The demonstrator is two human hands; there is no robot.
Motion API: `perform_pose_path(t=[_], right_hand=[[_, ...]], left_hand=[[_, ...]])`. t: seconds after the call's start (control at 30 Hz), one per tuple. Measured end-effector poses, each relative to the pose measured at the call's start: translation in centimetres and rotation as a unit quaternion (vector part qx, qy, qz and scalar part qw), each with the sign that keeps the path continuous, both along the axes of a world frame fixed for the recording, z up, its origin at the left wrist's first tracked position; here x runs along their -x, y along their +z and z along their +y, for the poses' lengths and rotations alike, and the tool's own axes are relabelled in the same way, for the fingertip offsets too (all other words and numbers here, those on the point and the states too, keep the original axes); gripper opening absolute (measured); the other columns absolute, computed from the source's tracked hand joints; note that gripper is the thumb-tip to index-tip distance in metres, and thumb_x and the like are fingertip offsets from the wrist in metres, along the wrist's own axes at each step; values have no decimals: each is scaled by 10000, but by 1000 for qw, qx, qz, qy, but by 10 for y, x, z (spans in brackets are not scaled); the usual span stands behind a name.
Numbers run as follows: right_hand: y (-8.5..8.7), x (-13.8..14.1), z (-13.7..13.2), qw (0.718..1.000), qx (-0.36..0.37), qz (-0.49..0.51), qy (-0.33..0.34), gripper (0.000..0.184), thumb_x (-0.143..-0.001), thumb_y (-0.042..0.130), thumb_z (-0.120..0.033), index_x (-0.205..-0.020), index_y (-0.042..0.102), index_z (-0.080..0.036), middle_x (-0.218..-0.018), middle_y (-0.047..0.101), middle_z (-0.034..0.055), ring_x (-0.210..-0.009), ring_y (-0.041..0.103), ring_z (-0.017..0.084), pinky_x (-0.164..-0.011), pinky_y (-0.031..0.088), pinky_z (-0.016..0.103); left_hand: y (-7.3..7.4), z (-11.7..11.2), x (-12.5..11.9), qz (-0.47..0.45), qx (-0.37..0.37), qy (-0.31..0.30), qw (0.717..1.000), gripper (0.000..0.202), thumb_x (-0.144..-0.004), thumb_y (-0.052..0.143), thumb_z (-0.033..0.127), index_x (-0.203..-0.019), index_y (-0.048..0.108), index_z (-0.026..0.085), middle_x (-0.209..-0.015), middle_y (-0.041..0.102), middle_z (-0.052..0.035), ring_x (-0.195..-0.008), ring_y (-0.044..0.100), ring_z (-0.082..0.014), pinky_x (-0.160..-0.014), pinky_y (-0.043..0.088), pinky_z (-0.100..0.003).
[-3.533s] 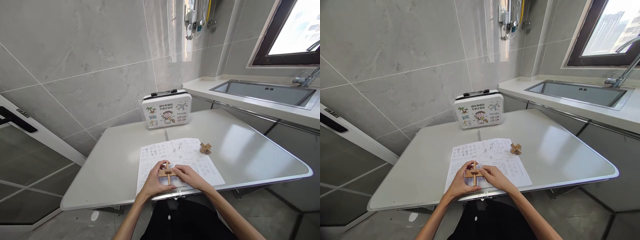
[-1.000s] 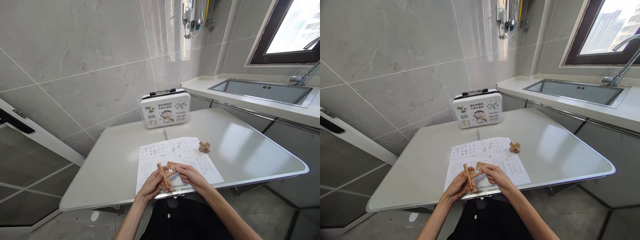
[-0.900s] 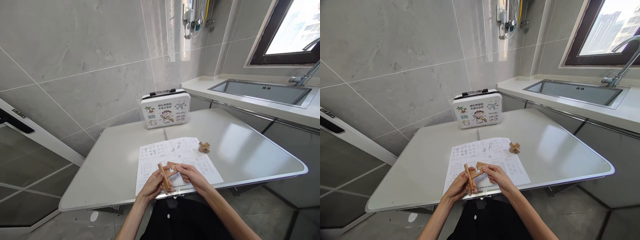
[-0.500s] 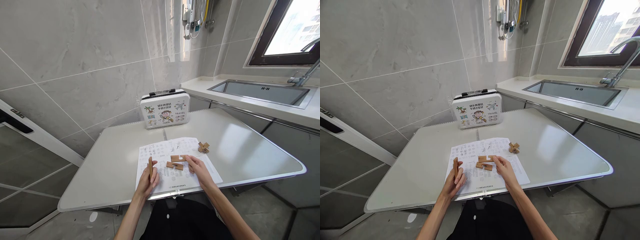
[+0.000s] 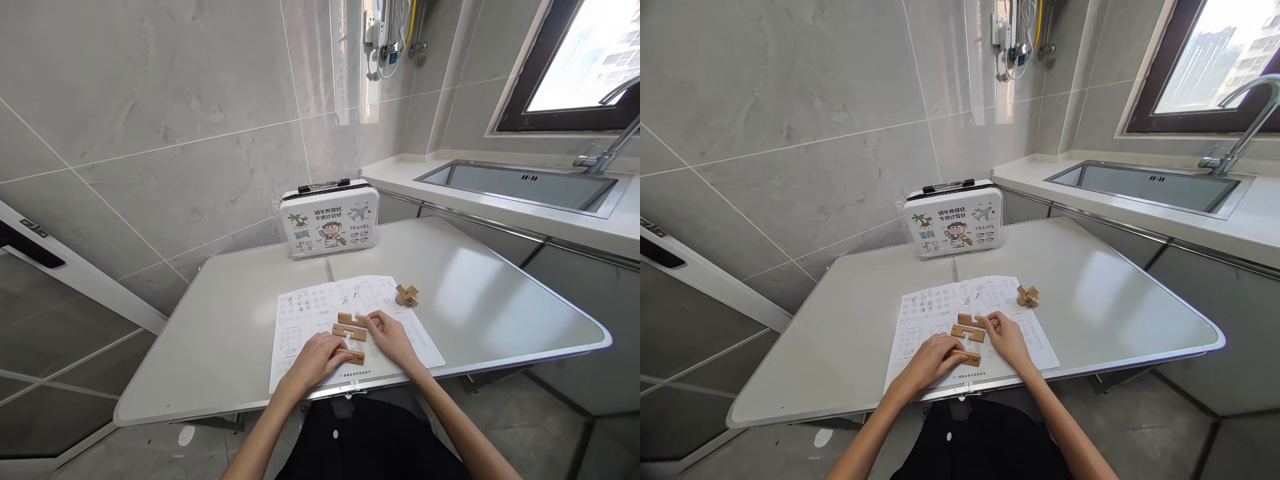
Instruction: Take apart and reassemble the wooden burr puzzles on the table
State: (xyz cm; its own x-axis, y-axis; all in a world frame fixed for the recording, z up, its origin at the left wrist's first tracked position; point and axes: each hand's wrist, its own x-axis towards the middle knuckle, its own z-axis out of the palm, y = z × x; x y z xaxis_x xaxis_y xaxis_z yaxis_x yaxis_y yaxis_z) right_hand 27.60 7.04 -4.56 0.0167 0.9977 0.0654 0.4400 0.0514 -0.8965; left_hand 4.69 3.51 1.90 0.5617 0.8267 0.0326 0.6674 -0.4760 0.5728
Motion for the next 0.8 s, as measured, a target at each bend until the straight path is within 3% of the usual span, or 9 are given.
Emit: perform_pose_path(t=[0.13, 0.3, 0.43, 0.53, 0.67, 0.8], right_hand=[[-7, -1, 0, 999, -25, -43, 3, 384, -983, 484, -533, -948, 697, -215, -630, 659, 8, -594, 627, 222, -610, 425, 312], [-9, 3, -2, 996, -41, -72, 15, 327, -979, 516, -450, -1028, 764, -244, -746, 737, 33, -699, 676, 243, -652, 430, 321], [-9, 2, -4, 995, -54, -71, 33, 336, -991, 495, -424, -1049, 785, -265, -963, 794, 51, -824, 704, 251, -736, 465, 337], [-9, 0, -4, 995, -57, -65, 40, 350, -1003, 484, -441, -1088, 773, -264, -903, 778, 44, -765, 685, 236, -713, 464, 332], [-9, 0, -4, 997, -53, -50, 35, 351, -1004, 483, -462, -1108, 735, -240, -718, 686, 13, -634, 624, 214, -644, 438, 316], [-11, 0, -4, 997, -55, -46, 33, 337, -997, 483, -472, -1064, 715, -237, -658, 620, -6, -605, 594, 208, -635, 430, 308]], left_hand=[[-8, 6, -4, -2, -44, 22, 999, 255, -1010, 630, 448, -897, 653, 220, -940, 682, -37, -881, 625, -221, -787, 468, -332], [-15, 13, -7, -21, -102, 68, 992, 313, -936, 726, 498, -1071, 650, 227, -1072, 643, -72, -991, 609, -263, -869, 514, -405], [-18, 18, -6, -38, -111, 17, 993, 660, -859, 786, 575, -1389, 542, 266, -1408, 556, -133, -1300, 520, -339, -1076, 474, -515], [-20, 23, -4, -31, -84, -36, 995, 925, -787, 827, 631, -1539, 410, 289, -1541, 490, -142, -1441, 420, -372, -1174, 406, -554], [-30, 32, 3, -30, -93, -6, 995, 838, -812, 814, 606, -1503, 454, 298, -1431, 583, -117, -1349, 515, -351, -1130, 452, -539], [-46, 49, 29, -14, -138, 106, 985, 682, -878, 741, 597, -1446, 521, 291, -1398, 575, -114, -1300, 546, -337, -1104, 468, -527]])
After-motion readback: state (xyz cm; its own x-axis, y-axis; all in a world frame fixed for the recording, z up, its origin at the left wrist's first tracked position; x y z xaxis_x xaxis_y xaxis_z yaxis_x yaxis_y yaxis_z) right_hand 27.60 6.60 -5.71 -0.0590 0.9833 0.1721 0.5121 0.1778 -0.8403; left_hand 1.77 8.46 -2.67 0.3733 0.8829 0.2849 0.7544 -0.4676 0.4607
